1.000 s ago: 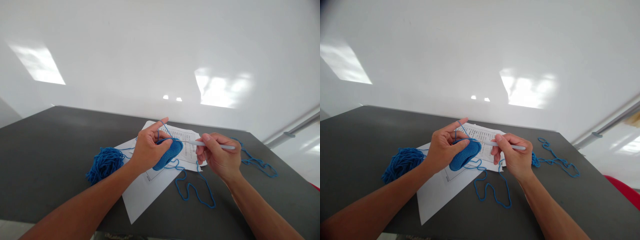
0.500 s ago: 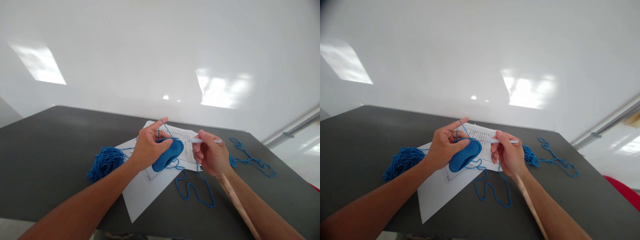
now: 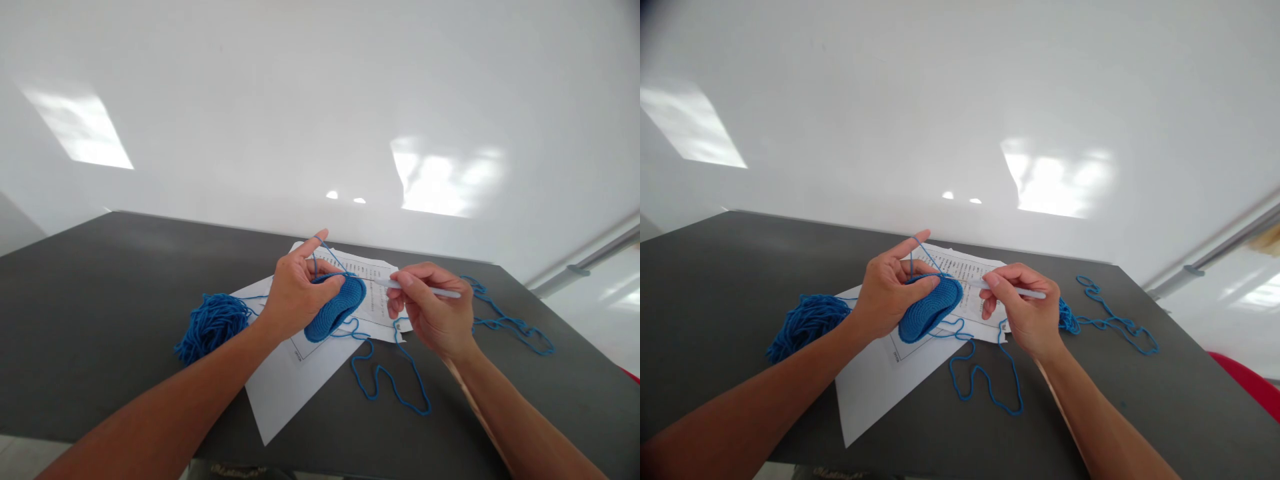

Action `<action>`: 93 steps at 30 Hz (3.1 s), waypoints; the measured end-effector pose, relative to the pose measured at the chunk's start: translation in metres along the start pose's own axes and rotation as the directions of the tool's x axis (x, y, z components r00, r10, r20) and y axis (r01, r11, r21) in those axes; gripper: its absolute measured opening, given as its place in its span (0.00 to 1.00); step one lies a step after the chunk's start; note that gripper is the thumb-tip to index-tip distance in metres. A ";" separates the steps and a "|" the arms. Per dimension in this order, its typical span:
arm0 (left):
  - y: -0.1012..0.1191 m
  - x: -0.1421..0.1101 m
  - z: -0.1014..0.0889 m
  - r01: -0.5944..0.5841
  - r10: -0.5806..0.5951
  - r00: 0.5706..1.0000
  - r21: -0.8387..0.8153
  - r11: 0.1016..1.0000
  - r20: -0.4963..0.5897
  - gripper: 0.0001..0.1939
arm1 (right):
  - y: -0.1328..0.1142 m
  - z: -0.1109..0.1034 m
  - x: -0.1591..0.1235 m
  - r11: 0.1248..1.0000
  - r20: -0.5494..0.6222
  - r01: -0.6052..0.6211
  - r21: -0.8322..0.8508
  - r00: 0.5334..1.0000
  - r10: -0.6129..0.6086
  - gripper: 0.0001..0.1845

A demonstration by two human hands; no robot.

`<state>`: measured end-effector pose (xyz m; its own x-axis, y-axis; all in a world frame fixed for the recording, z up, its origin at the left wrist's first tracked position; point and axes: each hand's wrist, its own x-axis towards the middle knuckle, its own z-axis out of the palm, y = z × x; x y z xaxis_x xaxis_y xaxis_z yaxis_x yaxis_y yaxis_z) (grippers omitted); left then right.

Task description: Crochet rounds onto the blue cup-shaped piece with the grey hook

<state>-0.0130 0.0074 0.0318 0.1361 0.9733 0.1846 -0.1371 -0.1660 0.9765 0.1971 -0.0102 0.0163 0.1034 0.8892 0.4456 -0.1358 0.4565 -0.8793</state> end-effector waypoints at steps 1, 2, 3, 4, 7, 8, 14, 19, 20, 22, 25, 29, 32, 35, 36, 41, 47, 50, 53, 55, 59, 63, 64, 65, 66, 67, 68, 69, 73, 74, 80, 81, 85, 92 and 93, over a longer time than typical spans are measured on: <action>0.000 0.000 0.000 -0.005 0.005 1.000 0.009 1.000 -0.007 0.53 | 0.001 -0.001 -0.001 0.999 0.000 0.020 -0.031 1.000 -0.020 0.09; 0.001 0.000 0.000 -0.012 0.013 1.000 0.019 1.000 -0.012 0.53 | 0.002 -0.001 -0.002 0.997 0.003 0.041 -0.060 0.999 -0.040 0.09; 0.001 -0.001 0.000 -0.019 0.020 1.000 0.032 0.999 -0.016 0.53 | 0.003 -0.001 -0.002 0.995 0.007 0.061 -0.084 0.998 -0.061 0.08; 0.000 -0.001 0.000 -0.027 0.027 0.999 0.046 0.999 -0.019 0.52 | 0.003 -0.001 -0.003 0.991 0.013 0.084 -0.107 0.996 -0.083 0.07; -0.002 -0.001 0.000 -0.060 0.062 0.998 0.084 0.995 -0.023 0.52 | 0.001 0.002 -0.005 0.969 0.025 0.167 -0.184 0.986 -0.165 0.05; -0.003 -0.001 -0.001 -0.076 0.079 0.997 0.098 0.992 -0.025 0.51 | 0.000 0.003 -0.006 0.957 0.029 0.193 -0.219 0.981 -0.191 0.05; -0.008 -0.001 0.000 -0.145 0.164 0.984 0.222 0.964 -0.069 0.49 | -0.007 0.005 -0.008 0.855 0.168 0.349 -0.383 0.937 -0.307 0.03; -0.010 0.002 0.000 -0.173 0.214 0.972 0.317 0.932 -0.099 0.48 | -0.004 0.007 -0.007 0.701 0.312 0.539 -0.466 0.842 -0.440 0.07; -0.011 0.003 -0.001 -0.172 0.216 0.971 0.327 0.929 -0.104 0.48 | -0.002 0.008 -0.007 0.679 0.333 0.566 -0.468 0.824 -0.458 0.08; -0.011 0.006 -0.003 -0.162 0.209 0.971 0.325 0.931 -0.113 0.48 | 0.000 0.012 -0.007 0.645 0.377 0.609 -0.462 0.793 -0.479 0.10; -0.011 0.008 -0.004 -0.153 0.191 0.976 0.292 0.944 -0.105 0.48 | 0.006 0.016 -0.006 0.593 0.435 0.662 -0.459 0.749 -0.500 0.12; -0.007 0.006 0.000 -0.168 0.194 0.978 0.269 0.948 -0.071 0.48 | 0.010 0.021 -0.005 0.628 0.437 0.631 -0.456 0.773 -0.460 0.10; 0.001 0.001 0.006 -0.164 0.181 0.982 0.223 0.961 -0.059 0.47 | 0.004 0.023 -0.009 0.726 0.365 0.532 -0.435 0.842 -0.398 0.09; 0.010 -0.006 0.012 -0.153 0.160 0.986 0.137 0.979 -0.044 0.48 | -0.007 0.024 -0.018 0.774 0.296 0.464 -0.430 0.883 -0.364 0.09; 0.013 -0.009 0.013 -0.152 0.157 0.987 0.111 0.982 -0.036 0.49 | -0.011 0.024 -0.021 0.792 0.277 0.437 -0.425 0.896 -0.346 0.10; 0.029 -0.031 0.018 -0.115 0.115 0.993 -0.010 0.993 -0.015 0.49 | -0.033 0.027 -0.037 0.895 0.200 0.278 -0.349 0.955 -0.219 0.17; 0.045 -0.070 0.021 -0.142 0.140 0.989 -0.042 0.989 -0.039 0.47 | -0.066 0.042 -0.066 0.944 0.156 0.177 -0.280 0.978 -0.138 0.22; 0.052 -0.090 0.021 -0.149 0.148 0.988 -0.043 0.988 -0.039 0.47 | -0.080 0.046 -0.085 0.947 0.157 0.174 -0.269 0.978 -0.135 0.21; 0.059 -0.109 0.023 -0.163 0.162 0.986 -0.037 0.986 -0.040 0.46 | -0.092 0.048 -0.102 0.945 0.166 0.188 -0.268 0.975 -0.147 0.20; 0.064 -0.120 0.024 -0.178 0.177 0.983 -0.035 0.983 -0.043 0.45 | -0.100 0.049 -0.110 0.940 0.172 0.205 -0.272 0.972 -0.163 0.21; 0.069 -0.135 0.028 -0.200 0.197 0.978 -0.036 0.979 -0.060 0.43 | -0.112 0.049 -0.122 0.926 0.198 0.243 -0.287 0.961 -0.191 0.21; 0.069 -0.142 0.030 -0.212 0.208 0.974 -0.038 0.977 -0.087 0.42 | -0.115 0.049 -0.127 0.910 0.218 0.282 -0.305 0.951 -0.221 0.21; 0.069 -0.143 0.030 -0.215 0.210 0.974 -0.040 0.976 -0.088 0.42 | -0.115 0.049 -0.128 0.904 0.220 0.293 -0.310 0.947 -0.232 0.21; 0.070 -0.144 0.029 -0.218 0.214 0.973 -0.044 0.975 -0.084 0.42 | -0.116 0.049 -0.130 0.898 0.222 0.306 -0.315 0.944 -0.244 0.21; 0.072 -0.146 0.029 -0.222 0.218 0.973 -0.049 0.974 -0.078 0.42 | -0.117 0.050 -0.131 0.891 0.225 0.320 -0.320 0.940 -0.257 0.20; 0.073 -0.147 0.028 -0.228 0.224 0.972 -0.055 0.972 -0.069 0.42 | -0.117 0.051 -0.133 0.884 0.228 0.335 -0.327 0.935 -0.271 0.20; 0.074 -0.149 0.027 -0.234 0.230 0.971 -0.061 0.970 -0.059 0.43 | -0.118 0.051 -0.134 0.875 0.231 0.350 -0.334 0.930 -0.285 0.20; 0.076 -0.150 0.026 -0.239 0.236 0.971 -0.068 0.969 -0.048 0.43 | -0.119 0.052 -0.136 0.866 0.235 0.365 -0.341 0.925 -0.298 0.20; 0.073 -0.149 0.019 -0.236 0.237 0.971 -0.093 0.967 0.001 0.44 | -0.113 0.055 -0.139 0.832 0.250 0.411 -0.373 0.908 -0.337 0.17; 0.070 -0.146 0.016 -0.230 0.232 0.973 -0.098 0.968 0.009 0.45 | -0.109 0.056 -0.138 0.825 0.252 0.418 -0.381 0.905 -0.343 0.16; 0.061 -0.117 0.009 -0.207 0.209 0.978 -0.112 0.972 0.010 0.49 | -0.087 0.056 -0.117 0.789 0.247 0.472 -0.394 0.881 -0.404 0.14; 0.060 -0.111 0.009 -0.208 0.210 0.978 -0.111 0.972 0.007 0.49 | -0.084 0.055 -0.112 0.783 0.241 0.487 -0.388 0.873 -0.423 0.13; 0.055 -0.089 0.012 -0.215 0.216 0.976 -0.127 0.968 -0.008 0.49 | -0.066 0.050 -0.092 0.758 0.227 0.545 -0.360 0.839 -0.495 0.11; 0.037 -0.039 0.011 -0.195 0.191 0.981 -0.133 0.972 -0.047 0.53 | -0.032 0.035 -0.041 0.567 0.372 0.718 -0.405 0.695 -0.615 0.16; 0.034 -0.029 0.010 -0.190 0.185 0.981 -0.129 0.973 -0.054 0.53 | -0.028 0.033 -0.031 0.553 0.401 0.730 -0.402 0.683 -0.610 0.17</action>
<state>-0.0118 -0.0280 0.0606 0.0552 0.9330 0.3557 -0.2855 -0.3266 0.9010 0.1656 -0.0492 0.0323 -0.2419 0.3411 0.9084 0.3968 0.8891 -0.2282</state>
